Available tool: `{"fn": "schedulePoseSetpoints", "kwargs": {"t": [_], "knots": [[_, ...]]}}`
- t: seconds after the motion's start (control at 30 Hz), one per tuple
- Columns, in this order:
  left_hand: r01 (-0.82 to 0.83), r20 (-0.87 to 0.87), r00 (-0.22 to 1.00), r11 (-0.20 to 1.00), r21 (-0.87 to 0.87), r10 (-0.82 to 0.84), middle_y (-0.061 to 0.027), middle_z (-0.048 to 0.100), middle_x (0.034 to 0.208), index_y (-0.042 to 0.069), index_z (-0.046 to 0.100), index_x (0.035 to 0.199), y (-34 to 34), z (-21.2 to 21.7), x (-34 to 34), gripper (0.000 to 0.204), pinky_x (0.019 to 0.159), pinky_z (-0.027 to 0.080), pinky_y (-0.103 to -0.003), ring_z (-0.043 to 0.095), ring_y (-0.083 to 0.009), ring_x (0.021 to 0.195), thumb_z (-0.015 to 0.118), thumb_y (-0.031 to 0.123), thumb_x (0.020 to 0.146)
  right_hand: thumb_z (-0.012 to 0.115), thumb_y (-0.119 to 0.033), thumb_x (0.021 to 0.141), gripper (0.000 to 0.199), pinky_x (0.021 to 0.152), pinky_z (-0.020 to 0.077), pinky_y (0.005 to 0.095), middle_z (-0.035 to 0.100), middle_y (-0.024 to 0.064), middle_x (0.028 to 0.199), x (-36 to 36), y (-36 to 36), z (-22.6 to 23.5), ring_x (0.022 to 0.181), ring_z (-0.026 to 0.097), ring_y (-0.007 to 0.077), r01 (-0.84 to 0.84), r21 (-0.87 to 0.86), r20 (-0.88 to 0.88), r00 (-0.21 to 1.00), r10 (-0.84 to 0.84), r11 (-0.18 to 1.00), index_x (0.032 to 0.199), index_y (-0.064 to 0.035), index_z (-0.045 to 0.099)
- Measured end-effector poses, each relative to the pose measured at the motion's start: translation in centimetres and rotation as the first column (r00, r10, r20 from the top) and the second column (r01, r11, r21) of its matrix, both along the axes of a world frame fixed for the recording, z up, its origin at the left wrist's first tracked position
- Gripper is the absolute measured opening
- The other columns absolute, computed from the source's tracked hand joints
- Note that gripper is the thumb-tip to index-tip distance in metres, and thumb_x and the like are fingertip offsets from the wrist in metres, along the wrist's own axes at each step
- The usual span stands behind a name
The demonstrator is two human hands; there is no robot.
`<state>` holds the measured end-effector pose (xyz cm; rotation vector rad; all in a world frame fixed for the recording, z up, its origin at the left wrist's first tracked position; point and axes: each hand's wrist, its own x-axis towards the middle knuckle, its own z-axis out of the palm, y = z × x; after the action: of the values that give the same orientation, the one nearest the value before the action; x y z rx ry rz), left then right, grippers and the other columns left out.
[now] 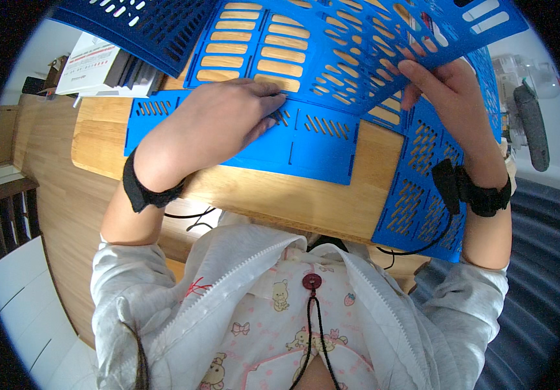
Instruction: The person assembles multiple blue plastic slotted panels on a wooden desk. They pick up panels, align edges, and interlock them to form a larger structure, repeatedly adjusting and repositioning pieces throughout the clip.
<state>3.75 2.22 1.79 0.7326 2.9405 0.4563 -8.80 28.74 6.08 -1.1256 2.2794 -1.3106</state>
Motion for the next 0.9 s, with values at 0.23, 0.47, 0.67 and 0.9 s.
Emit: {"fn": "schedulePoseSetpoints", "kwargs": {"t": [0.23, 0.47, 0.67, 0.9], "knots": [[0.009, -0.013, 1.0, 1.0, 0.013, -0.009, -0.0157, 0.054, 0.116, 0.001, 0.054, 0.114, 0.0, 0.0, 0.0, 0.035, 0.082, 0.046, -0.038, 0.055, -0.0334, 0.098, 0.054, 0.011, 0.08, 0.053, -0.016, 0.09, 0.018, 0.053, 0.0482, 0.0223, 0.063, 0.0068, 0.075, 0.1, 0.2, 0.2, 0.057, 0.06, 0.0115, 0.007, 0.051, -0.001, 1.0, -0.007, 0.999, 0.102, -0.0034, 0.059], [0.01, -0.002, 1.0, 1.0, 0.017, -0.01, -0.0151, 0.054, 0.115, 0.002, 0.054, 0.114, 0.1, 0.1, 0.0, 0.035, 0.082, 0.046, -0.039, 0.055, -0.0335, 0.097, 0.054, 0.012, 0.081, 0.054, -0.018, 0.089, 0.02, 0.054, 0.0484, 0.0228, 0.062, 0.0068, 0.074, 0.4, 0.2, 0.1, 0.058, 0.06, 0.012, 0.0, 0.0, 0.061, 0.998, 0.0, 1.0, 0.102, -0.002, 0.058], [0.001, 0.021, 1.0, 1.0, 0.023, -0.002, -0.0149, 0.054, 0.116, 0.001, 0.054, 0.113, 0.1, 0.2, 0.0, 0.034, 0.081, 0.046, -0.039, 0.055, -0.0335, 0.096, 0.054, 0.013, 0.081, 0.057, -0.016, 0.087, 0.021, 0.049, 0.0468, 0.0226, 0.064, 0.0075, 0.079, 0.7, 1.0, 0.7, 0.053, 0.058, 0.0118, 0.291, -0.173, 0.047, 0.957, -0.287, 0.941, 0.104, -0.003, 0.057], [-0.01, 0.002, 1.0, 1.0, 0.029, 0.01, -0.0157, 0.054, 0.115, 0.0, 0.053, 0.113, 0.2, 0.2, 0.1, 0.034, 0.082, 0.046, -0.039, 0.055, -0.0336, 0.097, 0.054, 0.012, 0.081, 0.056, -0.012, 0.087, 0.023, 0.04, 0.0436, 0.0212, 0.061, 0.0084, 0.082, 1.0, 2.4, 0.5, 0.049, 0.057, 0.0132, 0.396, -0.254, 0.009, 0.913, -0.407, 0.883, 0.107, -0.0021, 0.052]]}}
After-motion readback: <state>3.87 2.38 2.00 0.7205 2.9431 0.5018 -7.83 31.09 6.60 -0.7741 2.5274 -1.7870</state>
